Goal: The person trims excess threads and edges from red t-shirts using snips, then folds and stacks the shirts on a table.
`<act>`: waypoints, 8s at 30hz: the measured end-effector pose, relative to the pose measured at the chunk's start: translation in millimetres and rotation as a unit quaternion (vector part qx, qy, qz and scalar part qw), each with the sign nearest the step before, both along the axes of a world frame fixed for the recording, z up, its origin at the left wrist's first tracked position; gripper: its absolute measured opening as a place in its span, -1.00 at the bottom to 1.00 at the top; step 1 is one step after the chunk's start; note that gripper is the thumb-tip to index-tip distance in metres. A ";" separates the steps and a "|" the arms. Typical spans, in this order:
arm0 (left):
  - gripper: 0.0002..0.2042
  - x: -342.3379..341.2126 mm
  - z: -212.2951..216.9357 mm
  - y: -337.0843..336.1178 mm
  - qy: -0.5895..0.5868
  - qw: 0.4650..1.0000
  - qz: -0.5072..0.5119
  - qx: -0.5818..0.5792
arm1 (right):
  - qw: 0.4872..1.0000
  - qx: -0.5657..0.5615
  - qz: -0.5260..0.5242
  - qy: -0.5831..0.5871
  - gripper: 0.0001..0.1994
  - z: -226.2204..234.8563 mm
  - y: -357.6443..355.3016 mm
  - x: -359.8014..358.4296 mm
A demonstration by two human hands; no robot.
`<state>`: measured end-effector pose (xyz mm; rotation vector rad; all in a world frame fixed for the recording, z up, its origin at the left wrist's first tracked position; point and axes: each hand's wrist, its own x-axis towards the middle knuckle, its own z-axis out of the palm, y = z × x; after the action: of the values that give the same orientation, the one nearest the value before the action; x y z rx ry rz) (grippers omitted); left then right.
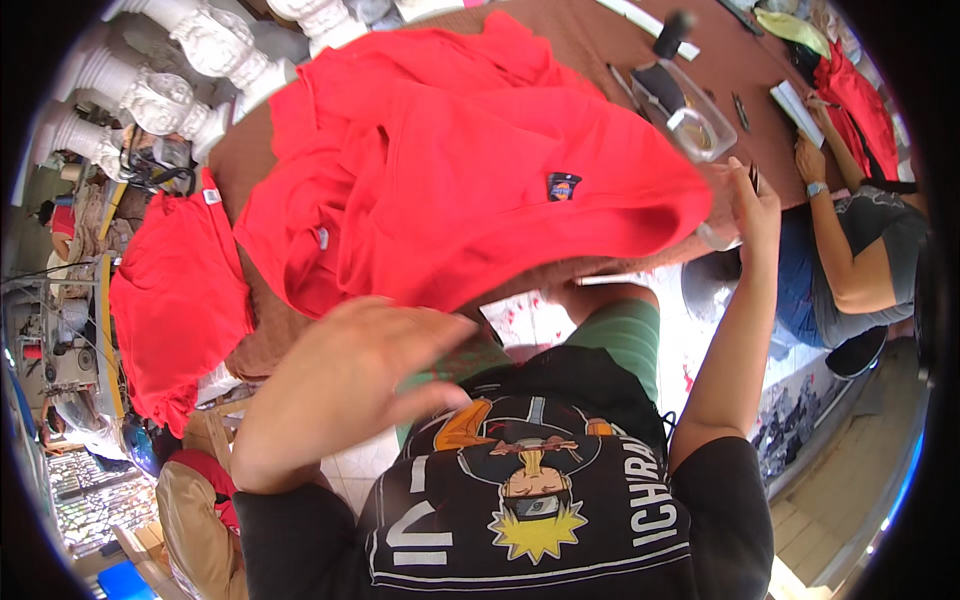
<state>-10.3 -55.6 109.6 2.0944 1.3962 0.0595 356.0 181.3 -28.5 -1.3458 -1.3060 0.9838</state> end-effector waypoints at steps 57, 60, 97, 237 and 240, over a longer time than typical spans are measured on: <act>-0.62 36.5 -122.7 66.3 0.024 0.839 0.295 0.457 | 0.909 0.162 0.317 -0.216 -0.66 49.7 -34.8 -116.6; -0.67 31.3 -118.6 71.5 -0.005 0.847 0.284 0.450 | 0.895 0.235 0.329 -0.185 -0.62 48.6 -57.3 -150.4; -0.76 33.2 -78.7 44.8 -0.502 0.798 0.327 0.063 | 0.927 0.208 0.267 -0.162 -0.81 59.2 -81.4 -154.0; -0.89 19.8 -138.0 17.3 -0.060 0.964 0.145 0.214 | 0.924 0.168 0.315 -0.133 -0.80 28.2 -106.0 -153.2; -0.90 -14.5 -87.6 2.8 -0.011 0.998 0.031 -0.046 | 0.936 0.143 0.303 -0.113 -0.80 29.2 -104.0 -142.1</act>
<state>-24.8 -52.8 22.0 1.9699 1.4231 0.0424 214.0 77.4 0.8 -0.8568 -2.0255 1.0033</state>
